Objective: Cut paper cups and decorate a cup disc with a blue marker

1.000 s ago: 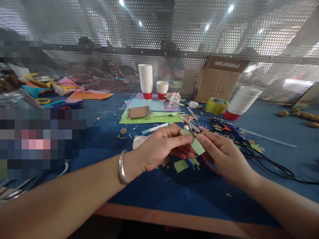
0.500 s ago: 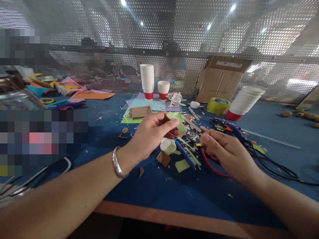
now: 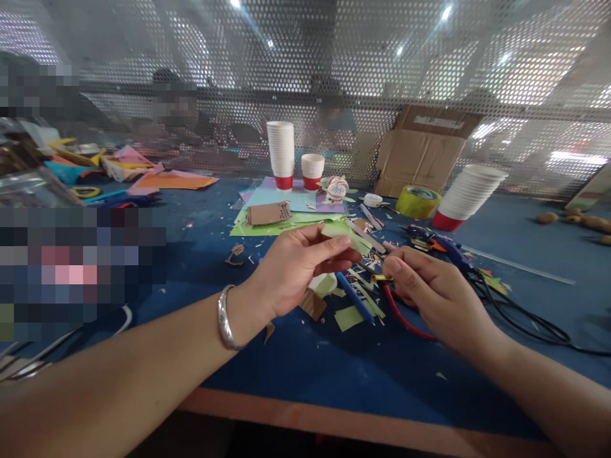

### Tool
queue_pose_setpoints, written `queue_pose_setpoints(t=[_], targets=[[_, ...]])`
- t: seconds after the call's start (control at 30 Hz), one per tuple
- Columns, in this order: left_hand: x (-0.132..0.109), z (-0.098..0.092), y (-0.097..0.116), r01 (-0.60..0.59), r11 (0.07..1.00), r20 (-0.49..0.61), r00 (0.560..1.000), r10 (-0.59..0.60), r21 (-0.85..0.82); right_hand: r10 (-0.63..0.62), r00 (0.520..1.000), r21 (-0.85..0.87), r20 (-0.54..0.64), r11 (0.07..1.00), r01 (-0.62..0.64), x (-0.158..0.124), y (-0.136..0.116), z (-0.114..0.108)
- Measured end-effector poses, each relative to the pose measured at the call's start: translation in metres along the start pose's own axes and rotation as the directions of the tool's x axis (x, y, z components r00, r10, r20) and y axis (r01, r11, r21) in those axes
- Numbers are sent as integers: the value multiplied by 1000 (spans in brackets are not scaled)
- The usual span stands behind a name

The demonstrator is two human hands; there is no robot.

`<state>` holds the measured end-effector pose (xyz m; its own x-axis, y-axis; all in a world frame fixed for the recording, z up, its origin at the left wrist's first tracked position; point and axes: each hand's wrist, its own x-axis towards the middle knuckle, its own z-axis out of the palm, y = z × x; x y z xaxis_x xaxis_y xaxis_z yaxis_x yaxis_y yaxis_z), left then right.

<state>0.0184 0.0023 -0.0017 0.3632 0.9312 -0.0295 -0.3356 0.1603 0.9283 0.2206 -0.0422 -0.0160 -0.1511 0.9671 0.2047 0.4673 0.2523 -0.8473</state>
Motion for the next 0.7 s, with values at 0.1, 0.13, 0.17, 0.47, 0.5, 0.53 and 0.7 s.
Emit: queue_pose_setpoints(t=[0.1,0.13,0.17,0.47,0.5,0.53,0.7], targets=[[0,2,0,47,998,6,999,-46,-44,-12,1000,-4,-20,1000,12,-1,0,0],[0,3,-1,61,997,10,998,-60,-55,-24,999,-17,-33,1000,23,-1,-1,0],[0,4,-1,71,995,16,997,-70,-63,-37,998,-32,-44,999,36,-1,-1,0],[-3,3,-5,93,991,66,994,-86,-101,-42,997,-65,-69,997,37,-1,-1,-2],[-3,3,-5,92,990,67,994,-85,-105,-48,996,-72,-72,997,43,-1,-1,-2],[-3,3,-5,92,990,66,994,-85,-109,-54,996,-80,-73,996,49,-1,-1,-2],[-3,2,-5,89,992,75,994,-82,-95,-55,996,-109,-69,993,47,-1,-2,-2]])
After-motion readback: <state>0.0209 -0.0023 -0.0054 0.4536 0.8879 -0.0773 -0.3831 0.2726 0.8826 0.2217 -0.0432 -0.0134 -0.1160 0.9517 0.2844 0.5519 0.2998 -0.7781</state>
